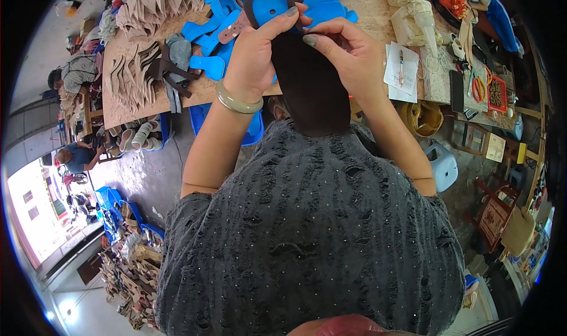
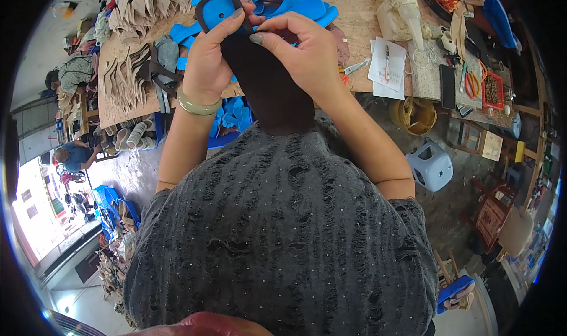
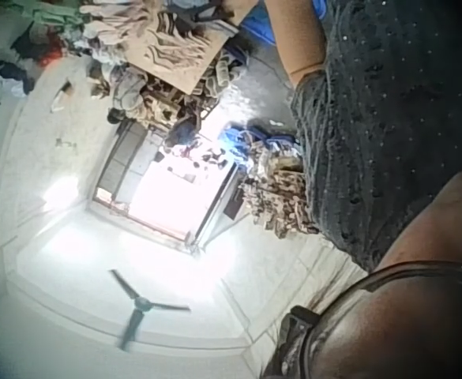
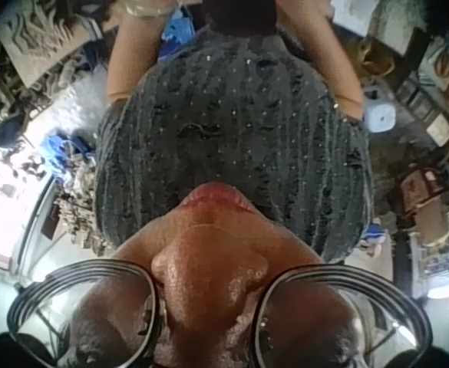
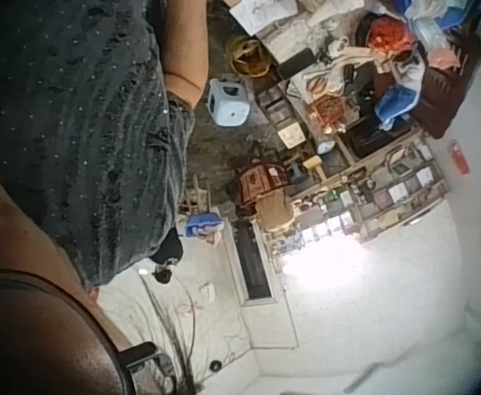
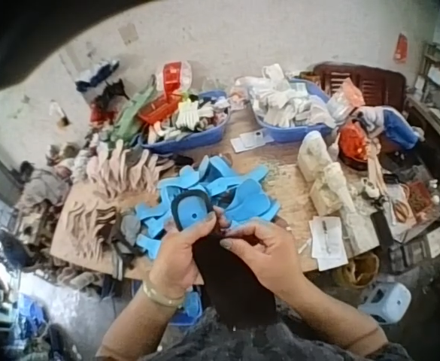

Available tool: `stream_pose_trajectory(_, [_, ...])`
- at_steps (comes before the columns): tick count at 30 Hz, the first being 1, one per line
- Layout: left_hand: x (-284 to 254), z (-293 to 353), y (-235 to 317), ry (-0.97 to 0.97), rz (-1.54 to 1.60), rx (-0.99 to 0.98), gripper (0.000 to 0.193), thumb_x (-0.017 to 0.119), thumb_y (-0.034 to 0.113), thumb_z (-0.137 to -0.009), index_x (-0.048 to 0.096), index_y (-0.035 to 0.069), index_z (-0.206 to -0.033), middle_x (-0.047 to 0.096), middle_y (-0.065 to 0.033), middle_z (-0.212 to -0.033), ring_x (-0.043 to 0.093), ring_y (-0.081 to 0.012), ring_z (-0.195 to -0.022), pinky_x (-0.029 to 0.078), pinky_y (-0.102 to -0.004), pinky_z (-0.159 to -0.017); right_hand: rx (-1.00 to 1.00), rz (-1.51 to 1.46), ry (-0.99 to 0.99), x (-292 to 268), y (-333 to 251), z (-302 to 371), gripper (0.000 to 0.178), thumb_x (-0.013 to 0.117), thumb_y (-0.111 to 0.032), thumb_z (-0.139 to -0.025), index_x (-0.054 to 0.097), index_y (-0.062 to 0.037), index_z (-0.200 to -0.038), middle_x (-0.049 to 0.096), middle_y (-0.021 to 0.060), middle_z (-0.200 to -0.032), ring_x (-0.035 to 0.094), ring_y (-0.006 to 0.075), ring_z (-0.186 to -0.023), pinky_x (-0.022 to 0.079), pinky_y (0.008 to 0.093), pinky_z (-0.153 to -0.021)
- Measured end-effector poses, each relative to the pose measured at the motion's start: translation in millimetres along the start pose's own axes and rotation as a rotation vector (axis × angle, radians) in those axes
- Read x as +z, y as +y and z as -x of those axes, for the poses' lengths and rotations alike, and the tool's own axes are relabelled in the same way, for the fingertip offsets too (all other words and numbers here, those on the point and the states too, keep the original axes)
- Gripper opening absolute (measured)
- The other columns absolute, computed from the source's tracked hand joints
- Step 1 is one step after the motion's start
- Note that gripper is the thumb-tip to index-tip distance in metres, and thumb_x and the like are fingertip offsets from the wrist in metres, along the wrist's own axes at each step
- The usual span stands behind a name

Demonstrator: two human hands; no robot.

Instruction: Assembling shoe components by hand, specifically attaching straps and layers to a sole template and trimming edges.

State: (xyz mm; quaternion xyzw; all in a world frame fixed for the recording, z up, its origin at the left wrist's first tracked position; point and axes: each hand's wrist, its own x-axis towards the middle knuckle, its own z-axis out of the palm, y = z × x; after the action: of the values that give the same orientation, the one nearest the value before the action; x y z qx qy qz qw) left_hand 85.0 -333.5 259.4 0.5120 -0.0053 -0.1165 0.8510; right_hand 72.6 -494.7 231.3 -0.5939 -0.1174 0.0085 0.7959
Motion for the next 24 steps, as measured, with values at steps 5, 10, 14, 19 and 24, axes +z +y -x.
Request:
stream_pose_trajectory(5, [-3,-6,-4,-0.046,0.015,0.053,0.019,0.058,0.015,-0.089,0.059,0.003,-0.104,0.063,-0.0067,-0.088,0.061,-0.0152,-0.085,0.050,-0.0283,-0.078,-0.217,0.241,-0.068,-7,3,2,0.011,0.069,-0.008,-0.082,0.065,-0.0006,-0.088,0.066,0.0009,-0.087,0.058,0.0057,-0.079,0.046,0.0201,-0.071])
stream_pose_trajectory(10, [3,-2,-3,-0.043,0.063,0.004,0.020,0.057,0.016,-0.090,0.058,0.003,-0.105,0.063,-0.0060,-0.086,0.061,-0.0144,-0.083,0.050,-0.0270,-0.076,-0.106,0.015,-0.026,-2,0,3,0.011,0.066,-0.006,-0.084,0.063,-0.0003,-0.094,0.066,0.0020,-0.093,0.059,0.0058,-0.082,0.047,0.0196,-0.073])
stream_pose_trajectory(14, [5,1,0,-0.050,0.046,0.031,0.020,0.057,0.015,-0.089,0.058,0.003,-0.105,0.064,-0.0056,-0.086,0.062,-0.0143,-0.084,0.050,-0.0270,-0.076,-0.043,-0.125,-0.026,-1,2,1,0.013,0.064,-0.005,-0.086,0.061,0.0005,-0.097,0.066,0.0026,-0.094,0.059,0.0055,-0.085,0.047,0.0183,-0.077])
stream_pose_trajectory(19, [1,1,-2,-0.059,0.003,0.061,0.021,0.057,0.015,-0.089,0.058,0.003,-0.106,0.063,-0.0070,-0.094,0.060,-0.0174,-0.095,0.047,-0.0306,-0.087,0.008,-0.127,0.000,2,-2,1,0.010,0.064,-0.004,-0.085,0.060,0.0001,-0.094,0.065,0.0014,-0.093,0.058,0.0049,-0.085,0.047,0.0184,-0.077])
stream_pose_trajectory(24, [-1,3,-3,-0.085,0.017,0.051,0.021,0.057,0.015,-0.089,0.058,0.002,-0.106,0.061,-0.0085,-0.102,0.058,-0.0191,-0.102,0.045,-0.0320,-0.091,0.062,-0.095,-0.020,1,0,-2,0.010,0.065,-0.006,-0.085,0.061,-0.0006,-0.093,0.064,0.0000,-0.092,0.057,0.0049,-0.084,0.046,0.0191,-0.076])
